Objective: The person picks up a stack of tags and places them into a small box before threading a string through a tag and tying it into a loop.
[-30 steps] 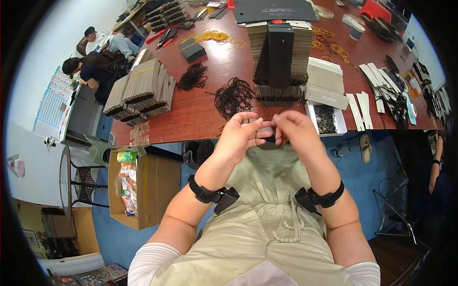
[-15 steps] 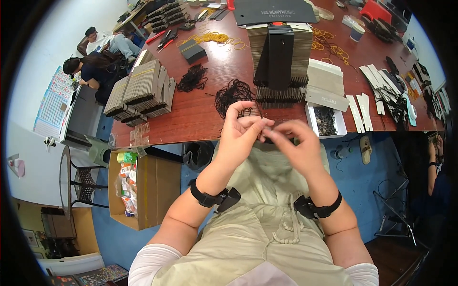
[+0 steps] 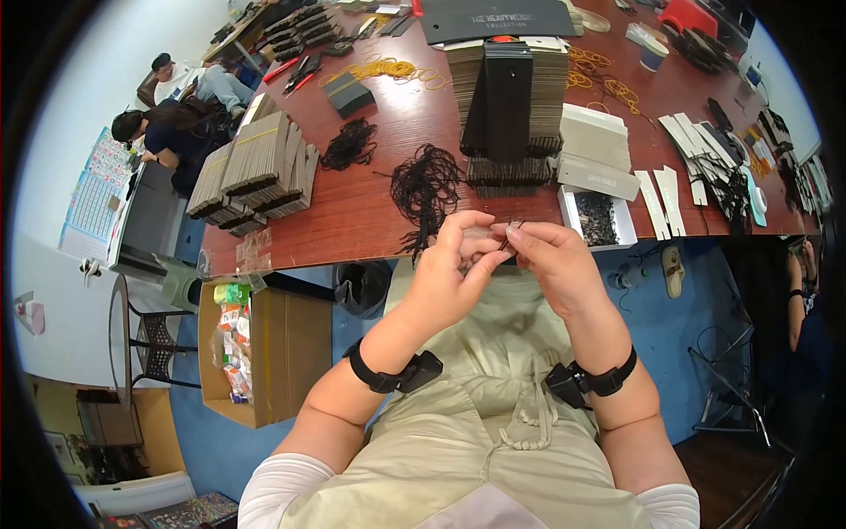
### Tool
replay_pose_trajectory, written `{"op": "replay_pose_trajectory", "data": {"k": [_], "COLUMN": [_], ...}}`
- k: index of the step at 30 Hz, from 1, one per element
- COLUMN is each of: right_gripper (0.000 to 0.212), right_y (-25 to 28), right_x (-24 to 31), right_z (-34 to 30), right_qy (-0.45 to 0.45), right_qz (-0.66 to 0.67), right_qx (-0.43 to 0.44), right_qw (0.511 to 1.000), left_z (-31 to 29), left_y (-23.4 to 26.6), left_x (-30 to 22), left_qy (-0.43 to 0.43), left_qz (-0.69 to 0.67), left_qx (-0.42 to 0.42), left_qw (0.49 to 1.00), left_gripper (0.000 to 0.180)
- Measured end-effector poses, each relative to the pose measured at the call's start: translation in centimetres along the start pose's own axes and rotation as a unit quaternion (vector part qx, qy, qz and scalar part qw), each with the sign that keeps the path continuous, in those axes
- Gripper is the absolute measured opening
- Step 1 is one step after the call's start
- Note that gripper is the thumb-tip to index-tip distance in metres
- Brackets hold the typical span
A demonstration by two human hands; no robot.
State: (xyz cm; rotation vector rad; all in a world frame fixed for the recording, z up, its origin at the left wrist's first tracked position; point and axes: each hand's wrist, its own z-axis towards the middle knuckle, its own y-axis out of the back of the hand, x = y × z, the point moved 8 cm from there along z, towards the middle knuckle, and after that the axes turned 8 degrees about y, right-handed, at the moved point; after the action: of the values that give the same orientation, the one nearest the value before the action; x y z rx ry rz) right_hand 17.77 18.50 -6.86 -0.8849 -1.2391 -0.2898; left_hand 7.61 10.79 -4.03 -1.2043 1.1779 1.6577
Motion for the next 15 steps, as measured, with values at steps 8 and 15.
{"op": "replay_pose_trajectory", "data": {"k": [8, 15], "right_gripper": [0.026, 0.024], "right_y": [0.0, 0.5], "right_x": [-0.1, 0.6], "right_z": [0.2, 0.5], "right_qy": [-0.048, -0.029], "right_qz": [0.089, 0.062], "right_qx": [-0.008, -0.004], "right_qw": [0.995, 0.998], "left_z": [-0.4, -0.7], "left_y": [-0.5, -0.9], "left_x": [1.1, 1.7], "left_qy": [0.020, 0.084], "left_qz": [-0.097, -0.143], "left_qx": [0.040, 0.077], "left_qw": [0.994, 0.983], "left_gripper": [0.039, 0.038]}}
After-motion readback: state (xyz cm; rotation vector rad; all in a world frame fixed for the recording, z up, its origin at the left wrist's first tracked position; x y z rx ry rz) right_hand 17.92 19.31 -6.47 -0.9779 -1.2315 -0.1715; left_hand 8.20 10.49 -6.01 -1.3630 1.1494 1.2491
